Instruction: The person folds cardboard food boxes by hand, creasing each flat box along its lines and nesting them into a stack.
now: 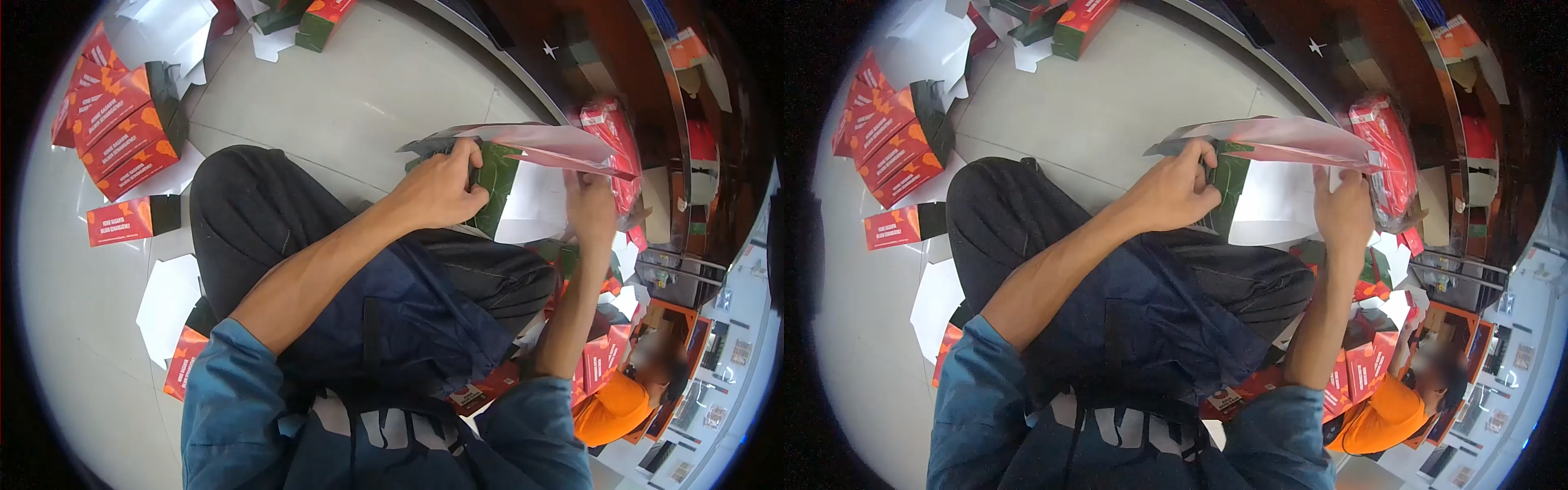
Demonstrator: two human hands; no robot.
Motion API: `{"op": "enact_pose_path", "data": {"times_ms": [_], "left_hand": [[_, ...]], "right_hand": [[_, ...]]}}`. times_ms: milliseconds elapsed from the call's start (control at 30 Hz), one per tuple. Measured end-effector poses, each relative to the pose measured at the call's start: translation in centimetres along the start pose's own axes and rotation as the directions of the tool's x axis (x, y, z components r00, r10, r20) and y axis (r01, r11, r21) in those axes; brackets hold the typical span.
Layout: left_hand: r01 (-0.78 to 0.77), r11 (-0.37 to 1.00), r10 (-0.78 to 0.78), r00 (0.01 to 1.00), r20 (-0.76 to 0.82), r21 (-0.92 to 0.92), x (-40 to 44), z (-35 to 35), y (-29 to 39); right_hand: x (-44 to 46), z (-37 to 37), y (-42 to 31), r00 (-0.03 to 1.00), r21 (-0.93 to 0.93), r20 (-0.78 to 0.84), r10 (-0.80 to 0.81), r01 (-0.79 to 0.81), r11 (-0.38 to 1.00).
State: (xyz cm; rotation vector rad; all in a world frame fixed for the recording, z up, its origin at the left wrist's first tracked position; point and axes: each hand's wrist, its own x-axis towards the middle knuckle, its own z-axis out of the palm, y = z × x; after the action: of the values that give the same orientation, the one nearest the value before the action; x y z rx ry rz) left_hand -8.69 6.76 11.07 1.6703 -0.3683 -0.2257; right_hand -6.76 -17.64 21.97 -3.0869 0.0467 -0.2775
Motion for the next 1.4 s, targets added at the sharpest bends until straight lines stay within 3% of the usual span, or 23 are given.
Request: {"op": "enact_pose_path", "data": {"times_ms": [33,100,133,167,300,333,433,533,633,733,833,933,1033,1133,1400], "left_hand": [[0.034,0.999,-0.034,0.999,-0.018,0.026,0.1,-0.1,-0.1],[0.095,0.993,-0.093,0.995,-0.026,0.074,0.4,0.4,0.1],[0.119,0.991,-0.117,0.993,-0.023,0.060,0.3,0.6,0.3],[0.140,0.989,-0.138,0.990,-0.030,0.047,0.2,0.5,0.5],[0.206,0.976,-0.196,0.970,-0.141,0.066,0.0,0.2,1.0],[0.234,0.969,-0.225,0.969,-0.106,0.085,0.1,-0.2,1.5],[0.191,0.978,-0.180,0.976,-0.123,0.082,0.3,0.3,1.7],[0.156,0.985,-0.142,0.976,-0.167,0.075,0.5,0.7,1.4],[0.173,0.983,-0.162,0.975,-0.153,0.060,0.6,0.7,1.3],[0.119,0.989,-0.101,0.976,-0.193,0.083,0.5,0.9,0.9],[0.082,0.991,-0.061,0.979,-0.196,0.103,0.4,1.2,0.8],[0.149,0.989,-0.145,0.973,-0.181,0.009,0.5,0.8,1.2],[0.092,0.992,-0.065,0.954,-0.292,0.082,1.0,1.6,0.1],[0.113,0.978,-0.047,0.939,-0.340,0.176,1.3,2.0,0.0],[0.107,0.989,-0.061,0.924,-0.378,0.100,2.1,1.3,0.6]], "right_hand": [[-0.6,-1.7,-3.3,0.998,0.089,0.029,0.062,-0.064,0.994],[-1.1,-1.1,-6.8,0.988,0.248,0.157,0.001,-0.041,0.968],[-1.4,-0.9,-8.5,0.977,0.327,0.209,-0.036,-0.035,0.944],[-1.7,-1.1,-10.2,0.946,0.476,0.273,-0.175,0.025,0.879],[-1.3,2.6,-9.8,0.948,0.476,0.087,-0.307,0.231,0.848],[-1.4,2.8,-9.6,0.950,0.478,0.035,-0.311,0.257,0.840],[-1.3,2.2,-9.3,0.947,0.475,0.202,-0.249,0.128,0.871],[-1.0,2.8,-8.9,0.938,0.497,0.066,-0.340,0.264,0.826],[-0.6,3.3,-8.7,0.935,0.527,0.088,-0.343,0.249,0.812],[-0.4,2.7,-9.1,0.937,0.465,0.275,-0.216,0.067,0.883],[-0.4,3.2,-8.6,0.940,0.529,0.239,-0.243,0.084,0.845],[-0.7,3.5,-8.4,0.943,0.601,0.166,-0.288,0.135,0.788],[-0.7,4.0,-8.0,0.945,0.648,0.195,-0.262,0.077,0.758],[-0.6,4.0,-8.0,0.941,0.629,0.194,-0.278,0.098,0.771],[-0.4,3.8,-8.1,0.945,0.623,0.127,-0.301,0.160,0.765]]}}
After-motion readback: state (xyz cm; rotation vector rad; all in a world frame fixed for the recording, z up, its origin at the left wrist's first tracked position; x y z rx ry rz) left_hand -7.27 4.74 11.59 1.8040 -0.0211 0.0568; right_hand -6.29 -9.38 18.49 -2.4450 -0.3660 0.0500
